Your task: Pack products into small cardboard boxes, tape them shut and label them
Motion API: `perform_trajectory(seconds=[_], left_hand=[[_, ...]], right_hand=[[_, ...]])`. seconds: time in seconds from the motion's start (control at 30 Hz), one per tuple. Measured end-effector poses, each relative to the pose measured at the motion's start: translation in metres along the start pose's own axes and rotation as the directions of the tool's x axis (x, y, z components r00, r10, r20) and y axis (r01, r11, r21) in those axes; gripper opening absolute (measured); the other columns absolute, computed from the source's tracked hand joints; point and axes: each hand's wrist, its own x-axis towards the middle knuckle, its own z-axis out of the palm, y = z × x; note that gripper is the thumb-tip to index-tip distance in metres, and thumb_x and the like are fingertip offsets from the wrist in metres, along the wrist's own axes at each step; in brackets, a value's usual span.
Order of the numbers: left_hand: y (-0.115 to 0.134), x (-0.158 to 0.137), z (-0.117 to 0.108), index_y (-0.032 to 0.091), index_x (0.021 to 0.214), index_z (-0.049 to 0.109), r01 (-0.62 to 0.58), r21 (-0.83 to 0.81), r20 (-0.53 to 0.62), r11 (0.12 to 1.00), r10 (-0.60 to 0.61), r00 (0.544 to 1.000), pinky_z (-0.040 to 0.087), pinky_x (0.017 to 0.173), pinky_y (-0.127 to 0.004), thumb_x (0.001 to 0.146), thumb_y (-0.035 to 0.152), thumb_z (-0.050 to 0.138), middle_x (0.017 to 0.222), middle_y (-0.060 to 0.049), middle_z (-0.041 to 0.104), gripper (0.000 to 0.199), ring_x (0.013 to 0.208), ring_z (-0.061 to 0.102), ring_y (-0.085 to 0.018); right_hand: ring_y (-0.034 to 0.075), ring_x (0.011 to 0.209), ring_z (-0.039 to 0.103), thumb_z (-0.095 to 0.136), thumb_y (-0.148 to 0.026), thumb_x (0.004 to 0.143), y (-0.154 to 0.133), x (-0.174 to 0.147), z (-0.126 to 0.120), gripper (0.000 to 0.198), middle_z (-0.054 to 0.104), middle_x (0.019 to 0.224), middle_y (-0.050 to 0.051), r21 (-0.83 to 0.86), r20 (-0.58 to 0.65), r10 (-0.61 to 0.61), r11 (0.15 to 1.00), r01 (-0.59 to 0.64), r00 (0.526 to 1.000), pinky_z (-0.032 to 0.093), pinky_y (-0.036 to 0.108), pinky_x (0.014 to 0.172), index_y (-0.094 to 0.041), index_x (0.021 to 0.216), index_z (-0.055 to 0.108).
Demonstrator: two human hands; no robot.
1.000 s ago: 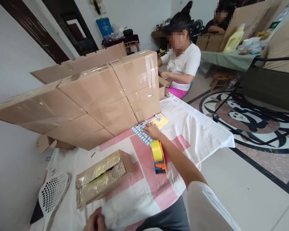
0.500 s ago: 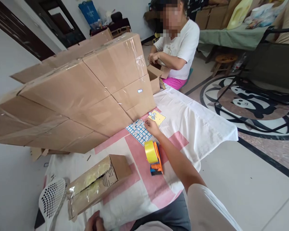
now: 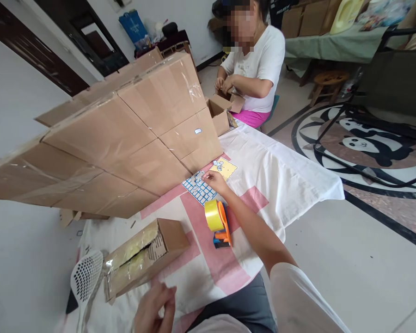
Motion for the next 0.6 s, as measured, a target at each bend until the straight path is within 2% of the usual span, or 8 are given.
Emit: perform_trajectory(seconds=[0.03,0.1,0.2,0.23,0.3,0.37,0.43,0.6], left_hand=[[0.019,0.033,-0.008,0.031,0.088,0.076,-0.154,-0.041,0.033,0.987,0.156,0.987,0.056,0.075,-0.036,0.095,0.031,0.049,0.077,-0.005,0.076,0.028,0.076,0.072,-0.021],[0.051,0.108,-0.018,0.028,0.097,0.075,-0.230,-0.033,0.141,0.973,0.232,0.962,0.051,0.069,-0.031,0.099,0.033,0.045,0.074,-0.003,0.073,0.030,0.069,0.068,-0.017],[0.079,0.218,-0.011,0.026,0.106,0.070,-0.191,0.229,0.397,0.954,0.088,0.914,0.046,0.068,-0.028,0.101,0.041,0.044,0.087,-0.001,0.075,0.031,0.076,0.069,-0.016],[0.081,0.247,-0.001,0.025,0.103,0.071,-0.187,0.279,0.415,0.942,0.058,0.908,0.046,0.068,-0.028,0.099,0.040,0.047,0.085,-0.002,0.074,0.028,0.077,0.070,-0.018],[0.080,0.290,0.023,0.021,0.108,0.070,-0.192,0.338,0.429,0.921,0.031,0.903,0.048,0.074,-0.030,0.097,0.035,0.051,0.096,-0.007,0.075,0.026,0.089,0.071,-0.022],[0.073,0.313,0.048,0.020,0.114,0.068,-0.208,0.372,0.449,0.905,0.021,0.893,0.049,0.080,-0.032,0.095,0.033,0.055,0.111,-0.010,0.074,0.027,0.100,0.070,-0.025],[0.067,0.319,0.067,0.021,0.116,0.069,-0.226,0.390,0.475,0.893,0.015,0.880,0.050,0.084,-0.032,0.093,0.034,0.059,0.118,-0.011,0.072,0.029,0.105,0.069,-0.026],[0.062,0.314,0.083,0.022,0.126,0.065,-0.230,0.416,0.468,0.880,0.010,0.884,0.051,0.092,-0.036,0.097,0.036,0.055,0.126,-0.010,0.068,0.034,0.115,0.065,-0.025]], right_hand=[[0.017,0.067,0.059,0.075,-0.038,0.068,-0.001,0.000,0.000,0.022,0.066,0.073,0.001,0.012,-0.009,0.005,1.000,-0.005,1.000,0.048,0.029,0.064,-0.021,0.071,0.061],[0.016,0.066,0.059,0.075,-0.037,0.067,-0.001,0.001,0.001,0.022,0.065,0.070,0.000,0.043,-0.024,0.022,0.999,-0.021,0.999,0.048,0.029,0.064,-0.021,0.070,0.060],[0.014,0.061,0.057,0.074,-0.035,0.066,-0.001,0.000,0.001,0.023,0.063,0.067,-0.002,0.105,-0.038,0.047,0.994,-0.043,0.998,0.046,0.028,0.060,-0.021,0.077,0.059],[0.014,0.060,0.056,0.075,-0.035,0.066,-0.001,0.000,0.001,0.026,0.063,0.067,-0.003,0.126,-0.042,0.052,0.991,-0.047,0.998,0.045,0.027,0.059,-0.021,0.081,0.059],[0.013,0.058,0.055,0.075,-0.035,0.065,-0.001,0.000,0.000,0.031,0.063,0.067,-0.004,0.164,-0.049,0.057,0.985,-0.049,0.997,0.044,0.026,0.057,-0.022,0.087,0.057],[0.013,0.058,0.054,0.075,-0.037,0.065,-0.003,-0.001,-0.001,0.035,0.063,0.067,-0.005,0.198,-0.053,0.055,0.979,-0.043,0.997,0.043,0.025,0.055,-0.023,0.090,0.055],[0.013,0.059,0.055,0.075,-0.038,0.066,-0.004,-0.002,-0.003,0.036,0.064,0.069,-0.005,0.228,-0.051,0.045,0.973,-0.032,0.998,0.043,0.025,0.055,-0.024,0.092,0.055],[0.016,0.067,0.062,0.074,-0.040,0.069,-0.005,-0.004,-0.002,0.037,0.067,0.076,-0.002,0.272,-0.025,0.001,0.962,0.006,1.000,0.047,0.027,0.059,-0.024,0.096,0.055]])
